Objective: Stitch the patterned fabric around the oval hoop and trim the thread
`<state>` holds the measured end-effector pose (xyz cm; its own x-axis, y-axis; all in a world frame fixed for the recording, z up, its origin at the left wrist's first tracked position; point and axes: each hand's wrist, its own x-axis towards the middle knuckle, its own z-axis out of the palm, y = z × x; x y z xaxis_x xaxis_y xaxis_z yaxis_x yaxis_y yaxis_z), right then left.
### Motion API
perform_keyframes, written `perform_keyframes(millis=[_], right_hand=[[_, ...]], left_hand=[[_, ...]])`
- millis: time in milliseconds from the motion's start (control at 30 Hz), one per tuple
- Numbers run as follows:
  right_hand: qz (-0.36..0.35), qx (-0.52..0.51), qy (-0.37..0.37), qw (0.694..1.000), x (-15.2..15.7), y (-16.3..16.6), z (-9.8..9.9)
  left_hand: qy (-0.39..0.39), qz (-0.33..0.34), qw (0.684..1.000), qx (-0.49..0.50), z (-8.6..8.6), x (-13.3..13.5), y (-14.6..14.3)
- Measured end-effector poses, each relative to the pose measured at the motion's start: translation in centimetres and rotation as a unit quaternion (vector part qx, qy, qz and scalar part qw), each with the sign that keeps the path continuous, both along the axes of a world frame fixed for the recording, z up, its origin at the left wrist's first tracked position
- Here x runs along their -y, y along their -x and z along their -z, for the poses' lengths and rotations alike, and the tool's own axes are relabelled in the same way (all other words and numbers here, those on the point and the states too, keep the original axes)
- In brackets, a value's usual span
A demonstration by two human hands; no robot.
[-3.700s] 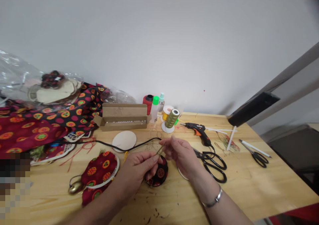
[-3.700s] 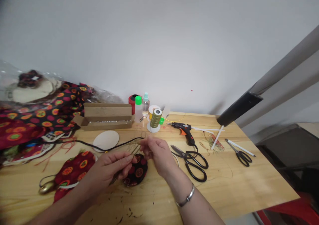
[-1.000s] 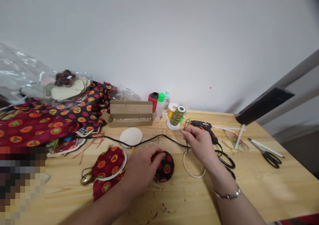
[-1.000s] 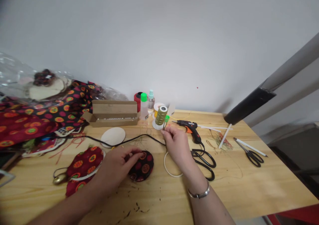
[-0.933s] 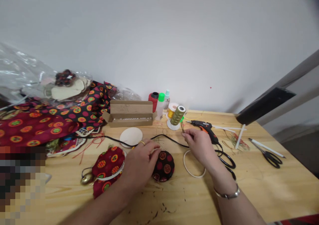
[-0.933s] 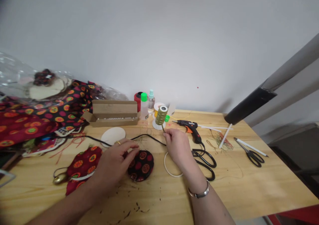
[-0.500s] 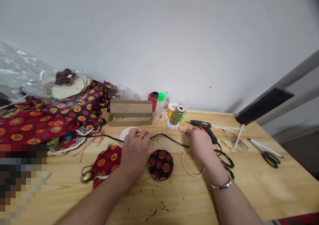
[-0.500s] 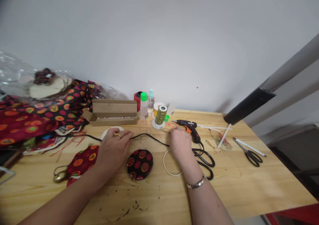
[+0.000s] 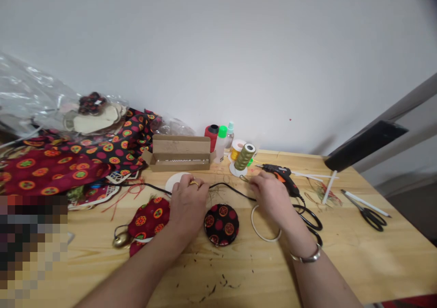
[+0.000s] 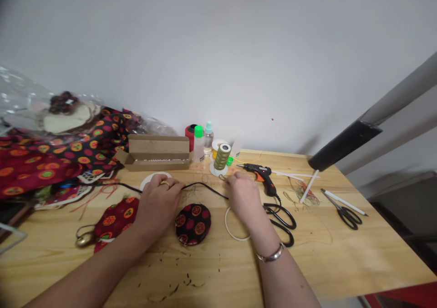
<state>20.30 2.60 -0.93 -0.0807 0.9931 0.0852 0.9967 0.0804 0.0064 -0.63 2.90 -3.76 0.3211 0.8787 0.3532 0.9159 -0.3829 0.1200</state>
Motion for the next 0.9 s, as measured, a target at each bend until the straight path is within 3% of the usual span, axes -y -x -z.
perform_keyframes(millis=[200,667,767,800,900], right_hand=[[-0.102,0.033,0.041,0.993,0.9,1.4,-0.3],[-0.117,0.008,0.069,0.991,1.1,2.3,-0.5],[-0.147,-0.079,0.070,0.983,0.9,1.2,-0.9],[-0.150,-0.186,0.058,0.969,0.8,0.7,-1.1],[-0.092,-0.450,0.013,0.888,0.4,-0.4,-1.5]], left_hand=[[-0.016,0.003,1.000,-0.001,-0.3,0.2,0.0],[-0.050,-0.008,0.999,0.011,-0.4,0.5,-0.1],[-0.048,-0.013,0.999,0.012,-0.5,0.6,-0.1],[-0.047,-0.014,0.999,0.012,-0.5,0.6,-0.1],[-0.050,-0.014,0.998,0.018,-0.4,0.5,-0.1]])
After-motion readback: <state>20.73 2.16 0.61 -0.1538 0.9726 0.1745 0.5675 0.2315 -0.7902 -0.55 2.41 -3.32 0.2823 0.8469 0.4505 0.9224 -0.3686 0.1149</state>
